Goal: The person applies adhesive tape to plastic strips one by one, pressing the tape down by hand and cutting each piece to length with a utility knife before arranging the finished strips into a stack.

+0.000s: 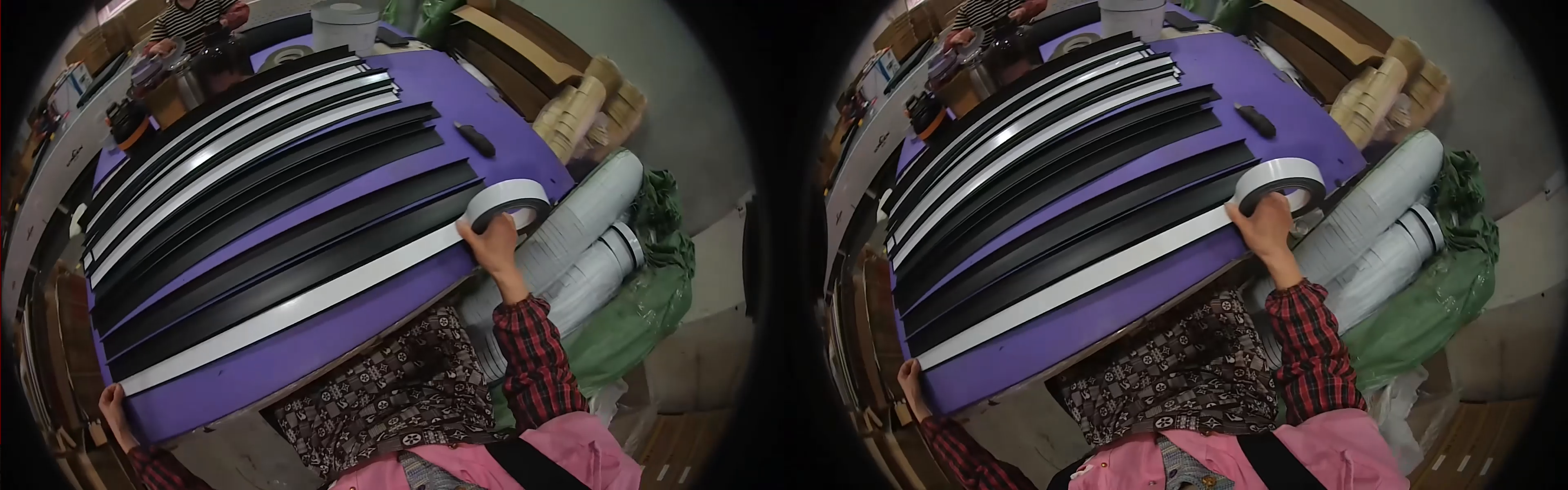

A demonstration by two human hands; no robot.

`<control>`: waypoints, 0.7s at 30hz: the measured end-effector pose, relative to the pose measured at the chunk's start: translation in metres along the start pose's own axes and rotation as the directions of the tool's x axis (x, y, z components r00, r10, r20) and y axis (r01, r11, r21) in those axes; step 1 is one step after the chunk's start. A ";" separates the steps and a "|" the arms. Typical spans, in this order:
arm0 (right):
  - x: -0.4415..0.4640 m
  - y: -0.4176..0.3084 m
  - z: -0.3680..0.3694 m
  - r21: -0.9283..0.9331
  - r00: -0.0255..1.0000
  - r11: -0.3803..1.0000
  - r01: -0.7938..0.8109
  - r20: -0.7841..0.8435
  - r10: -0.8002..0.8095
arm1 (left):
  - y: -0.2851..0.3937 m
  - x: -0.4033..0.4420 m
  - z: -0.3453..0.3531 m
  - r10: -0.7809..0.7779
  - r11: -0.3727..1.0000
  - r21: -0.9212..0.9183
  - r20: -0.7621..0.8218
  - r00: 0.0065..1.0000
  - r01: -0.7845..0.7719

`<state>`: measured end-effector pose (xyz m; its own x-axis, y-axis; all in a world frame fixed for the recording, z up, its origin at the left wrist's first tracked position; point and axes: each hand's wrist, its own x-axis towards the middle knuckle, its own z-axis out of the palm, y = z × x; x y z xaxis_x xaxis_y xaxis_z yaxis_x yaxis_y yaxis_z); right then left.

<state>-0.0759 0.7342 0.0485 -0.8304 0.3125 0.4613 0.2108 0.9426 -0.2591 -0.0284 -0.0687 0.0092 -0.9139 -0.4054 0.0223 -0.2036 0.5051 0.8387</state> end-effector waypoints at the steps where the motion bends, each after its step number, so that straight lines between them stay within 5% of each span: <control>1: 0.001 -0.004 -0.001 0.088 0.994 0.992 0.089 -0.065 -0.084 | -0.008 0.004 -0.003 0.000 1.000 0.015 -0.019 1.000 0.000; 12: -0.005 0.007 0.022 -0.038 0.960 0.973 0.229 -0.156 -0.232 | -0.006 0.005 0.005 0.072 0.993 0.094 -0.006 0.997 -0.071; 14: -0.005 0.007 0.024 -0.022 0.968 0.978 0.209 -0.137 -0.210 | -0.016 0.014 0.004 -0.058 0.879 0.433 -0.321 0.945 0.201; 15: -0.005 0.006 0.025 -0.033 0.960 0.974 0.222 -0.170 -0.225 | -0.006 0.022 0.009 -0.034 0.885 0.430 -0.324 0.945 0.179; 18: -0.003 0.006 0.020 -0.071 0.958 0.969 0.236 -0.153 -0.244 | 0.038 0.000 0.048 -0.039 0.626 0.552 -0.683 0.729 0.551; 19: -0.002 0.007 0.018 -0.075 0.958 0.969 0.236 -0.152 -0.245 | 0.066 -0.004 0.080 0.170 0.683 0.638 -0.612 0.772 0.355; 20: -0.002 0.007 0.017 -0.077 0.959 0.968 0.237 -0.141 -0.246 | 0.103 -0.012 0.122 0.408 0.710 0.704 -0.384 0.828 -0.023; 21: -0.003 0.005 0.017 -0.079 0.959 0.968 0.240 -0.139 -0.249 | 0.176 -0.045 0.193 0.495 0.779 0.569 -0.300 0.815 -0.264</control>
<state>-0.0813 0.7356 0.0314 -0.7769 0.0815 0.6243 0.0456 0.9963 -0.0733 -0.0906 0.1858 0.0506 -0.7405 -0.3094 0.5966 -0.1174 0.9337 0.3384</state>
